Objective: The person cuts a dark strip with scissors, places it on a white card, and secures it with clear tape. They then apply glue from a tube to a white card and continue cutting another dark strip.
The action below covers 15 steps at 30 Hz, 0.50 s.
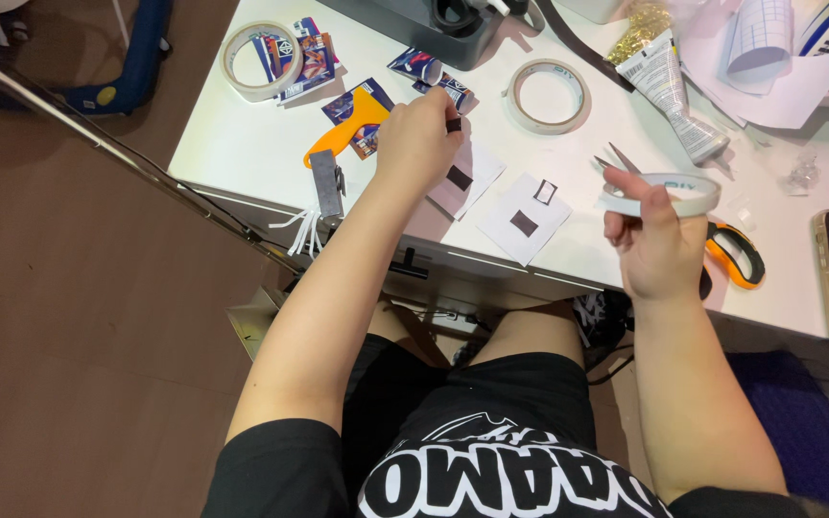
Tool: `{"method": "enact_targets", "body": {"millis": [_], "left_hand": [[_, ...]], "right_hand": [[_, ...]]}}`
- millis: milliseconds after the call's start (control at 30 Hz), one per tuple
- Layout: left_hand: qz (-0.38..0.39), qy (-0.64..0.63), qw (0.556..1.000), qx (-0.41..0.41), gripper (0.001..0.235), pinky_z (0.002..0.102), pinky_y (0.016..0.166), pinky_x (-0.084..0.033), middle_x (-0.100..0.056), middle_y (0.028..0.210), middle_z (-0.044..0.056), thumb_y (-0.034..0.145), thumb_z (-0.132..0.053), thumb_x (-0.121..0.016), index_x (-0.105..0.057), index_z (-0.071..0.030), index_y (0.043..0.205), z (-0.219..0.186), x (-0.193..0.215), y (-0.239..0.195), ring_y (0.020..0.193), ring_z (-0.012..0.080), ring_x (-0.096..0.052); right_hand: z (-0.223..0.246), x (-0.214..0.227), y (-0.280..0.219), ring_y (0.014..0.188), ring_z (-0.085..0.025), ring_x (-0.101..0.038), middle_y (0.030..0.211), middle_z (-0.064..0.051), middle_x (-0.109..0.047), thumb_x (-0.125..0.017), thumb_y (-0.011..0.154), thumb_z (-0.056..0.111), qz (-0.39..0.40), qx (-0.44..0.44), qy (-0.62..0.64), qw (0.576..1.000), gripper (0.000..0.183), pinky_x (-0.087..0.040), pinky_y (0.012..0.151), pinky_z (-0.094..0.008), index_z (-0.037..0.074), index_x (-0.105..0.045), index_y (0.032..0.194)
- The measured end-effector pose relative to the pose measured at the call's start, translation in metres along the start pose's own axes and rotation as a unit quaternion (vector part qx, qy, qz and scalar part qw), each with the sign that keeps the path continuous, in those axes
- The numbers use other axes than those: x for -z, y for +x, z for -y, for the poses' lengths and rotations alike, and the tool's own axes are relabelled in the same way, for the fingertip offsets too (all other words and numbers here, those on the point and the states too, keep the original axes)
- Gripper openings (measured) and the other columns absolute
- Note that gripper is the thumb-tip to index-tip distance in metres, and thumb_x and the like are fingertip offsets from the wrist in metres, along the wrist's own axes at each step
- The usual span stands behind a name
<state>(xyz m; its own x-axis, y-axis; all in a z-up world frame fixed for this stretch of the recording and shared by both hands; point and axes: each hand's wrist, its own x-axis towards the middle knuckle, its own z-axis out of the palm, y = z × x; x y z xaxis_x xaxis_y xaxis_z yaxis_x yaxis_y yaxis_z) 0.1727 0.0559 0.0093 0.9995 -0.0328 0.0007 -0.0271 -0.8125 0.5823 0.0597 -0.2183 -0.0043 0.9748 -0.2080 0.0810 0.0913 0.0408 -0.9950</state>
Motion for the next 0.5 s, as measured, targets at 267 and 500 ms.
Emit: {"method": "enact_targets", "body": {"millis": [267, 500], "left_hand": [[-0.029, -0.18, 0.983, 0.019, 0.022, 0.042, 0.072, -0.048, -0.074, 0.096, 0.004, 0.094, -0.022, -0.066, -0.056, -0.017, 0.113, 0.01, 0.008, -0.008, 0.086, 0.027, -0.068], [0.182, -0.641, 0.741, -0.079, 0.014, 0.025, 0.08, -0.058, -0.079, 0.105, 0.011, 0.089, -0.011, -0.075, -0.068, -0.008, 0.101, -0.038, -0.029, -0.098, 0.091, 0.0117, -0.071]], "right_hand": [[0.016, -0.002, -0.036, 0.051, -0.018, -0.04, 0.059, -0.01, -0.051, -0.073, 0.091, 0.047, 0.008, -0.039, 0.172, 0.984, 0.039, -0.032, 0.054, -0.027, 0.01, -0.065, 0.1], [0.007, -0.006, -0.065, 0.053, -0.017, -0.057, 0.065, -0.012, -0.059, -0.074, 0.092, 0.048, 0.058, 0.059, 0.111, 0.99, 0.044, -0.034, 0.044, -0.022, 0.009, -0.062, 0.105]]}}
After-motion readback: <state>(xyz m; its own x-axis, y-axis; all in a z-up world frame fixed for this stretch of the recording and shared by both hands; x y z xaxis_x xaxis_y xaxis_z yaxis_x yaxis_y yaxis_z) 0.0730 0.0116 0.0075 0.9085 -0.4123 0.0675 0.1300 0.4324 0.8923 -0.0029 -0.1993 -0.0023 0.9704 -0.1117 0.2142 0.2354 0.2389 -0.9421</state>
